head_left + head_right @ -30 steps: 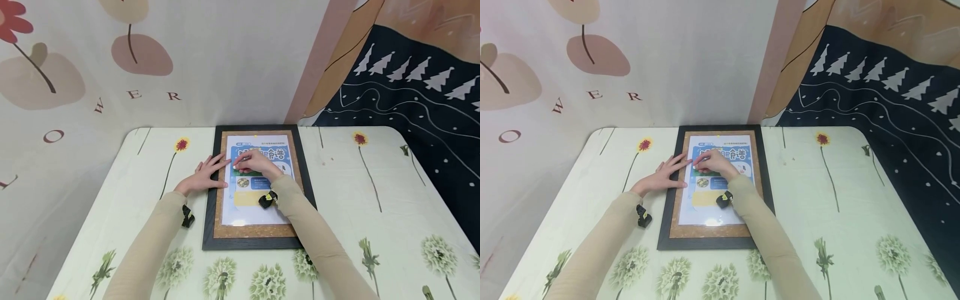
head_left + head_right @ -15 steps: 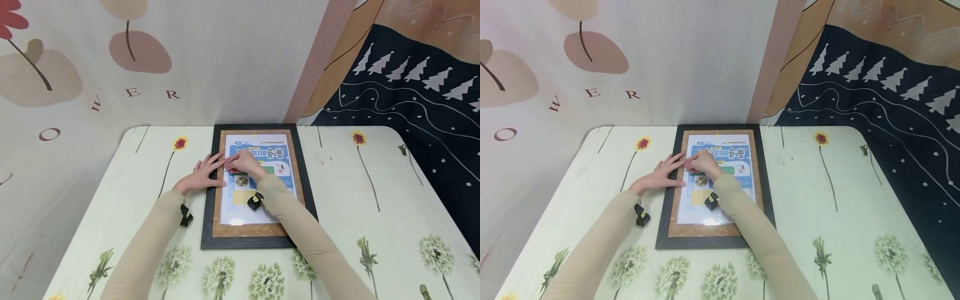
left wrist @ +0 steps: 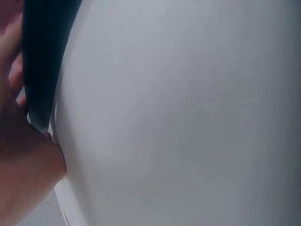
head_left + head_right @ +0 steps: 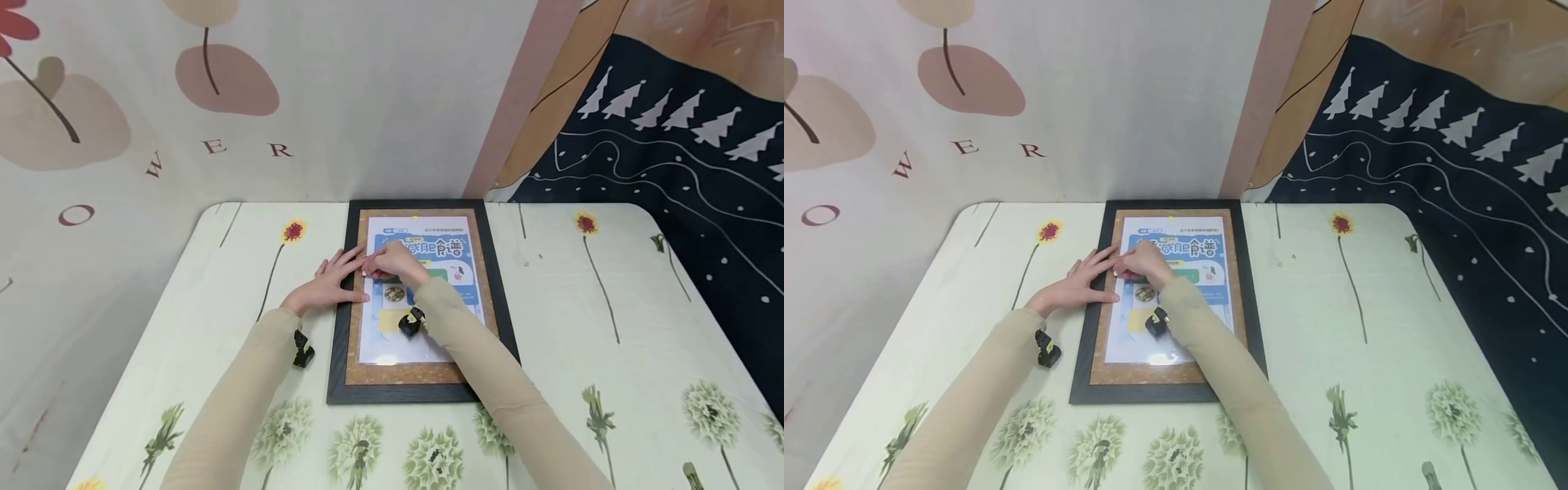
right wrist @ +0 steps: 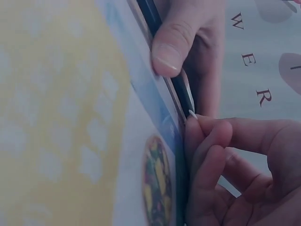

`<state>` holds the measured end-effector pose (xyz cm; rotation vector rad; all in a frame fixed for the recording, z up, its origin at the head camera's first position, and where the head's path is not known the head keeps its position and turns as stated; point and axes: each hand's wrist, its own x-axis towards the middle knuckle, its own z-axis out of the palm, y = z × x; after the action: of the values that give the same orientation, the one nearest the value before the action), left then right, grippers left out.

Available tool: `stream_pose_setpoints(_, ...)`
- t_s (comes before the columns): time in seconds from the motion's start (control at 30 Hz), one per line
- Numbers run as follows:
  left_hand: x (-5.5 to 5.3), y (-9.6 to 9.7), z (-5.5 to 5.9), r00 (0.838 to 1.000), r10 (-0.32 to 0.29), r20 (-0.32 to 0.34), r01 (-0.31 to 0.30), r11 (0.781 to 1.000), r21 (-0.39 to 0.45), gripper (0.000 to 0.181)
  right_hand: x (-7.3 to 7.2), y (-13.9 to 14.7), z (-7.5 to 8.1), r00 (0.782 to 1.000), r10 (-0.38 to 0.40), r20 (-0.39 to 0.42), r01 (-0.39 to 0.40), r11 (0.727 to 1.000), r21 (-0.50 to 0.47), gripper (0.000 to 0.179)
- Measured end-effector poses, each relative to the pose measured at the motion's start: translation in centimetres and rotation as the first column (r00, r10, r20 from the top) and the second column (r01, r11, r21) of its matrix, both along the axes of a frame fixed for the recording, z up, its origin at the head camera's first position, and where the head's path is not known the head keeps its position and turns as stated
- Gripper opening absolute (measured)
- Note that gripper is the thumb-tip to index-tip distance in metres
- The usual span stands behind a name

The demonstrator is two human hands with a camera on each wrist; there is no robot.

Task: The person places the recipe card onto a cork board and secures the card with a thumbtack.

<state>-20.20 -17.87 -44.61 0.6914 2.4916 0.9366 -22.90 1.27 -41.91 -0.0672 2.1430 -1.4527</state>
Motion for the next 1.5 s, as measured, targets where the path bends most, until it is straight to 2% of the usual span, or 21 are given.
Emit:
stream_pose_setpoints(0.37, 0.0, 0.06, 0.11, 1.0, 0.002, -0.006, -0.002, 1.0, 0.0, 0.08, -0.06, -0.09, 0.22, 1.0, 0.006, -0.026, -0.005, 0.999, 0.047, 0.012)
stream_pose_setpoints(0.53, -0.02, -0.05, -0.02, 1.0, 0.002, 0.0, -0.002, 1.0, 0.0, 0.08, 0.14, 0.04, 0.03, 0.999, 0.026, -0.045, -0.024, 0.999, 0.039, 0.014)
stream_pose_setpoints(0.77, -0.03, -0.01, 0.14, 1.0, 0.011, 0.01, -0.011, 1.0, -0.003, 0.081, -0.03, 0.33, -0.12, 1.0, 0.023, -0.019, -0.023, 0.999, 0.039, 0.01)
stream_pose_setpoints(1.07, 0.07, -0.03, 0.31, 1.0, 0.005, 0.005, -0.005, 1.0, -0.01, 0.08, 0.11, 0.39, -0.09, 1.0, 0.012, -0.019, -0.012, 1.0, -0.017, 0.01)
stream_pose_setpoints(1.5, -0.01, -0.05, 0.09, 1.0, 0.004, 0.009, -0.003, 1.0, -0.01, 0.081, -0.02, -0.15, -0.15, 0.999, 0.011, -0.03, -0.009, 0.998, 0.068, 0.01)
